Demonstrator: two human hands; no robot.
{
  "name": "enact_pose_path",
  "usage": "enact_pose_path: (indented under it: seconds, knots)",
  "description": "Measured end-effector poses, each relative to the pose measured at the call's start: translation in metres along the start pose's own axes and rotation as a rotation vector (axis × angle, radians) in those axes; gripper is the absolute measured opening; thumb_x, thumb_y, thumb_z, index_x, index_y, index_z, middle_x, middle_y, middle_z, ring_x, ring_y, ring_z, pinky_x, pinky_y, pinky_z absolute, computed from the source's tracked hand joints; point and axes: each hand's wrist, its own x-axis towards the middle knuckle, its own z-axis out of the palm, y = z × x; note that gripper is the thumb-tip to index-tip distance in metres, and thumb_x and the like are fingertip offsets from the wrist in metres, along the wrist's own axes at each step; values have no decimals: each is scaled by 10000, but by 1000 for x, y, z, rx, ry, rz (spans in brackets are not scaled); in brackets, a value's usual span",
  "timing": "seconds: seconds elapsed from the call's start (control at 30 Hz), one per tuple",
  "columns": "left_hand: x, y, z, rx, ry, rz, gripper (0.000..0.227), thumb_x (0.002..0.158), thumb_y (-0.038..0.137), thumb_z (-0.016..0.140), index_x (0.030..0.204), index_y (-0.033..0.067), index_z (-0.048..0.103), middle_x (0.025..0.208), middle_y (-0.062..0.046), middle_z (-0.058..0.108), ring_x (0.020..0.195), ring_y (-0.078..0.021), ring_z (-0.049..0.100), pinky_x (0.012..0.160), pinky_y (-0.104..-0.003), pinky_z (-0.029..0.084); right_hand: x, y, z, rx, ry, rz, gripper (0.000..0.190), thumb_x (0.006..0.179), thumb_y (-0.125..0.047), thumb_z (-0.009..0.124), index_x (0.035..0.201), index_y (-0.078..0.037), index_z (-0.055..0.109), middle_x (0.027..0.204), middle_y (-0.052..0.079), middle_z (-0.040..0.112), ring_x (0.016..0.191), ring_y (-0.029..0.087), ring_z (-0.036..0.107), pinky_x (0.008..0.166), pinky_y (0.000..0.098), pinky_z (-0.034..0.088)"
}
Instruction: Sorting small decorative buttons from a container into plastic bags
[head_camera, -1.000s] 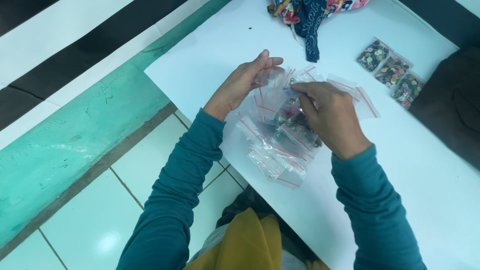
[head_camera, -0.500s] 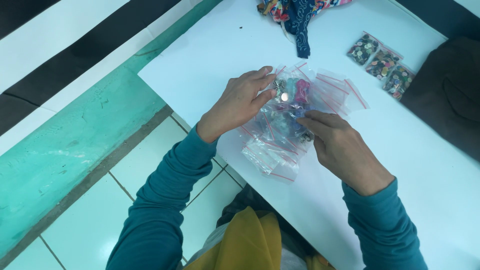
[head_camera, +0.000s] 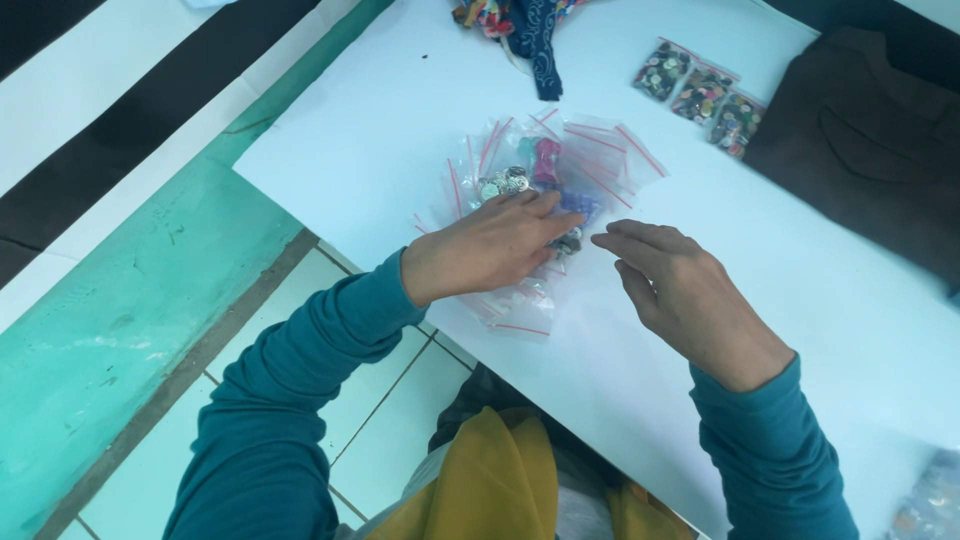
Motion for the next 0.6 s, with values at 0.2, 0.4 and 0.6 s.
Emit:
enact_pose_path:
  seconds: [0.2, 0.4, 0.6]
  knots:
    - [12, 54, -48, 28, -7, 61, 539, 1017, 237, 581, 1540, 219, 450, 1599, -265, 295, 1449, -517, 280, 1128, -605, 286, -34, 9, -16, 31, 21, 61, 377, 966, -56, 604, 1337, -58, 667, 1346, 198, 665, 1184, 393, 640, 982, 483, 507]
    - [73, 150, -54, 389, 68, 446, 433, 915, 327, 698, 1306, 175, 593, 1331, -168, 552, 1192, -358, 555, 961, -514, 437, -116, 22, -47, 33, 187, 156, 351, 1005, -62, 599, 1353, -12, 606, 1348, 174, 655, 1149, 398, 618, 950, 477, 524]
    - [167, 271, -6, 259, -214, 625, 356, 997, 245, 609, 1334, 130, 607, 1122, -129, 615, 1071, -352, 608, 910, -525, 478, -248, 32, -86, -103, 386, 418, 304, 985, -25, 652, 1278, 55, 660, 1327, 233, 659, 1137, 395, 684, 969, 467, 555]
